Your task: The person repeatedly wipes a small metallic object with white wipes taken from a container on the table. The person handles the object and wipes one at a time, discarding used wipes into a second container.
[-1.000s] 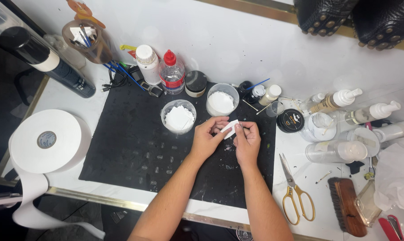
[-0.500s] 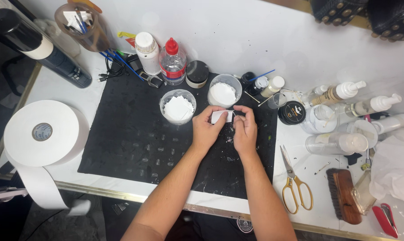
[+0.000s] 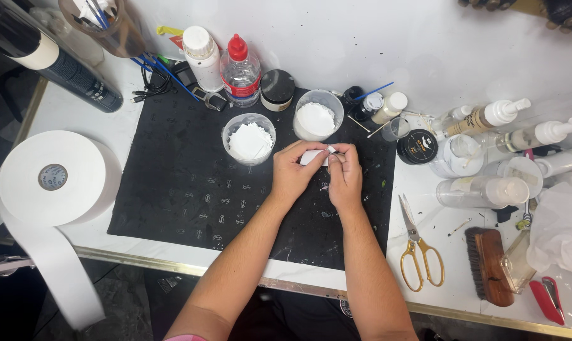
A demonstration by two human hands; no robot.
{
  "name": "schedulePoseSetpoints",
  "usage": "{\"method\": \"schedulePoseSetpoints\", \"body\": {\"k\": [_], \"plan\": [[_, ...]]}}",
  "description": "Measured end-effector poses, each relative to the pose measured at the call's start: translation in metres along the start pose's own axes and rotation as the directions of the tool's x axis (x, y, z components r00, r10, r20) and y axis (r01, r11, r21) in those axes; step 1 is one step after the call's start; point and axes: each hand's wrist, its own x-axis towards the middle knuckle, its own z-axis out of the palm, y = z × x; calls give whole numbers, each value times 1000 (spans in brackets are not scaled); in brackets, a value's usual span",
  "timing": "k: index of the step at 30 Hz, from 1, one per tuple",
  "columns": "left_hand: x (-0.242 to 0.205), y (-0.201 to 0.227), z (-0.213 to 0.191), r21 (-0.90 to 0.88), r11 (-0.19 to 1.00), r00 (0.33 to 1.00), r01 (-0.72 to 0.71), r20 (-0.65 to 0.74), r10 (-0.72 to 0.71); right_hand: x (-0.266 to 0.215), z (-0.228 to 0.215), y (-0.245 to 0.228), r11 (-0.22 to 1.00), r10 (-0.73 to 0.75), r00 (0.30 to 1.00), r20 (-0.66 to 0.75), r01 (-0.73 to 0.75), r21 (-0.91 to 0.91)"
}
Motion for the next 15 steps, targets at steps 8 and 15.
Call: {"method": "schedulePoseSetpoints", "body": {"k": [8,15], "plan": [[-5,-2,-3,103,968,972,-229,-22,232,-6,9,-4,998,3,1000,18,-4,60],[-8,-4,1,294,872,918,-391,52,394,-2,1,-5,787,344,937,57,-321,526]]}}
